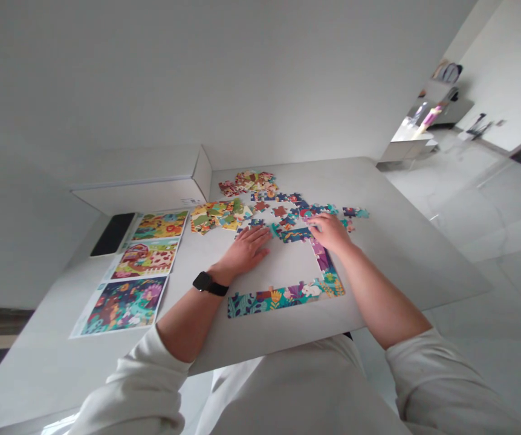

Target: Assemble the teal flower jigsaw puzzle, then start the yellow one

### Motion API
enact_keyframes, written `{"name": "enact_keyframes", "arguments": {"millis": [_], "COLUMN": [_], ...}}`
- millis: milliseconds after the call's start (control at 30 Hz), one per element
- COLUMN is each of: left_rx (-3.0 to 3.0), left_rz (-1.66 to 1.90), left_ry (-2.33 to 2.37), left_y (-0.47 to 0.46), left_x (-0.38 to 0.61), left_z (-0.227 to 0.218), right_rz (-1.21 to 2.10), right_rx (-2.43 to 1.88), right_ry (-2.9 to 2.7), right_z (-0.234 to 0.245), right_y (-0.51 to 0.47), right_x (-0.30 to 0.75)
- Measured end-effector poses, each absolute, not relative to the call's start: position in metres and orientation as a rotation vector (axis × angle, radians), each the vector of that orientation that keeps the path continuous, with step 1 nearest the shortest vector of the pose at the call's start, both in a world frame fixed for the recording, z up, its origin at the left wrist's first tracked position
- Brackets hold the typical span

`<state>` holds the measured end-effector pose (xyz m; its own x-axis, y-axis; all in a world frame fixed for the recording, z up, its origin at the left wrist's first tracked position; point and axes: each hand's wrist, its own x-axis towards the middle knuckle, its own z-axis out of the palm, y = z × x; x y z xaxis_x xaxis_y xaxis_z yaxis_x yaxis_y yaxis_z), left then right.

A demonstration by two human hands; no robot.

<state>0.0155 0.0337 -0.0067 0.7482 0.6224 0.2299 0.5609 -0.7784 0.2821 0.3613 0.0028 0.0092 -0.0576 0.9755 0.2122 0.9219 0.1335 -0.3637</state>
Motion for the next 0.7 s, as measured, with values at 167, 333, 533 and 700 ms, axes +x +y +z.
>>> {"name": "enact_keyframes", "arguments": {"millis": [167, 333, 533, 700], "left_rx": [2.740, 2.739, 2.747, 2.744], "left_rz": [0.432, 0.450, 0.459, 0.434], "left_ry": [1.003, 1.058, 1.011, 1.004], "left_y": [0.032, 0.033, 0.035, 0.033], "left_x": [0.015, 0.011, 0.009, 0.010], "left_z": [-0.006, -0.007, -0.011, -0.012], "right_rz": [0.121, 0.118, 0.177, 0.073], "right_rx": [-2.108, -2.244, -2.188, -2.335], "right_ry": [-1.848, -1.771, -1.857, -1.757], "right_z": [0.015, 0.012, 0.006, 0.003], "right_y": [0.005, 0.005, 0.007, 0.006], "right_x": [0.401, 0.426, 0.423, 0.420]}}
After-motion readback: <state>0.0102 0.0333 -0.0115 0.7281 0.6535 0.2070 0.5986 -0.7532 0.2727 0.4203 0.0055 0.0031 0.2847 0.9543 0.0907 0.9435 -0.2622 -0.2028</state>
